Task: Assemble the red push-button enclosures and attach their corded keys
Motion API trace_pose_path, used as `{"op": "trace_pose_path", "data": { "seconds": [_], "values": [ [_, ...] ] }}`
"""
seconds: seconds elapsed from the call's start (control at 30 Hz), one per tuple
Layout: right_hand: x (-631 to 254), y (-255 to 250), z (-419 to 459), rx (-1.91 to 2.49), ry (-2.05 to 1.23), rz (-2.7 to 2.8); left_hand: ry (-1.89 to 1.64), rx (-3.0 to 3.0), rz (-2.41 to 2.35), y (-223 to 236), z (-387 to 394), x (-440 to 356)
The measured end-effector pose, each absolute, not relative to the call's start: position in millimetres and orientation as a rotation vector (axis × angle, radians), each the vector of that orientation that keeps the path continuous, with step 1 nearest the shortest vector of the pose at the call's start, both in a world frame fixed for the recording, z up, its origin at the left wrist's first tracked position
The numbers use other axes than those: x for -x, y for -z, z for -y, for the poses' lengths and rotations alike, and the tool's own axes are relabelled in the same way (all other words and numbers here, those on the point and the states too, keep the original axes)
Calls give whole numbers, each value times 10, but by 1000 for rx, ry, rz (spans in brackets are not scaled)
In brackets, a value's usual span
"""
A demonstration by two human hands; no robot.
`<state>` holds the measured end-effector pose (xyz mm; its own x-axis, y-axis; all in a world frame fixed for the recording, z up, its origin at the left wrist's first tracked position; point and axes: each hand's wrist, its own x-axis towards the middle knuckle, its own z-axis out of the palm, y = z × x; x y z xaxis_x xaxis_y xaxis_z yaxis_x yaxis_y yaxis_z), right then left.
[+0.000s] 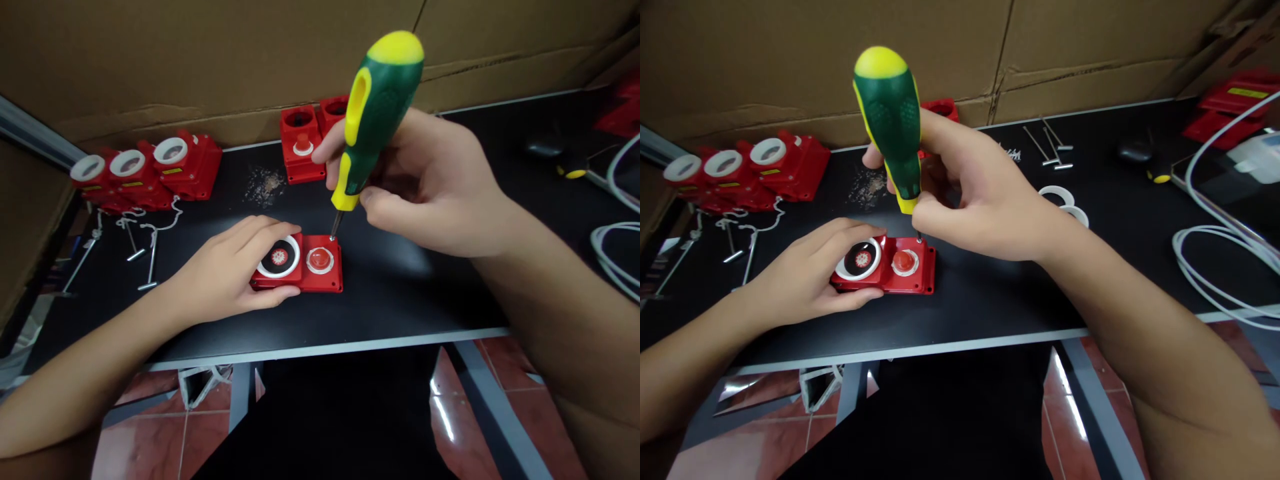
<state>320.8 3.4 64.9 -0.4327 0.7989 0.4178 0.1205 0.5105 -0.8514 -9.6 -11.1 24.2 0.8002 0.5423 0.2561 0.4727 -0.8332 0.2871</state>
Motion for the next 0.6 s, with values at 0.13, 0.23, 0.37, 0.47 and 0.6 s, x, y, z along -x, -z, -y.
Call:
{"op": "trace_pose_path", "data": {
  "seconds": [0.13, 0.23, 0.37, 0.47, 0.6],
  "values": [
    [-3206, -656, -18, 785, -921, 1923, -491, -2775, -790, -261, 122, 93],
    [-3221, -643, -18, 807, -873, 1950, -490, -2786, -787, -271, 126, 98],
    [-3249, -636, -16, 825, -849, 1972, -491, -2787, -786, -259, 121, 103],
    [-3254, -648, -15, 803, -859, 1989, -480, -2790, -797, -247, 117, 101],
    [-3252, -657, -36, 764, -851, 2042, -453, -2771, -817, -257, 116, 92]
  ]
}}
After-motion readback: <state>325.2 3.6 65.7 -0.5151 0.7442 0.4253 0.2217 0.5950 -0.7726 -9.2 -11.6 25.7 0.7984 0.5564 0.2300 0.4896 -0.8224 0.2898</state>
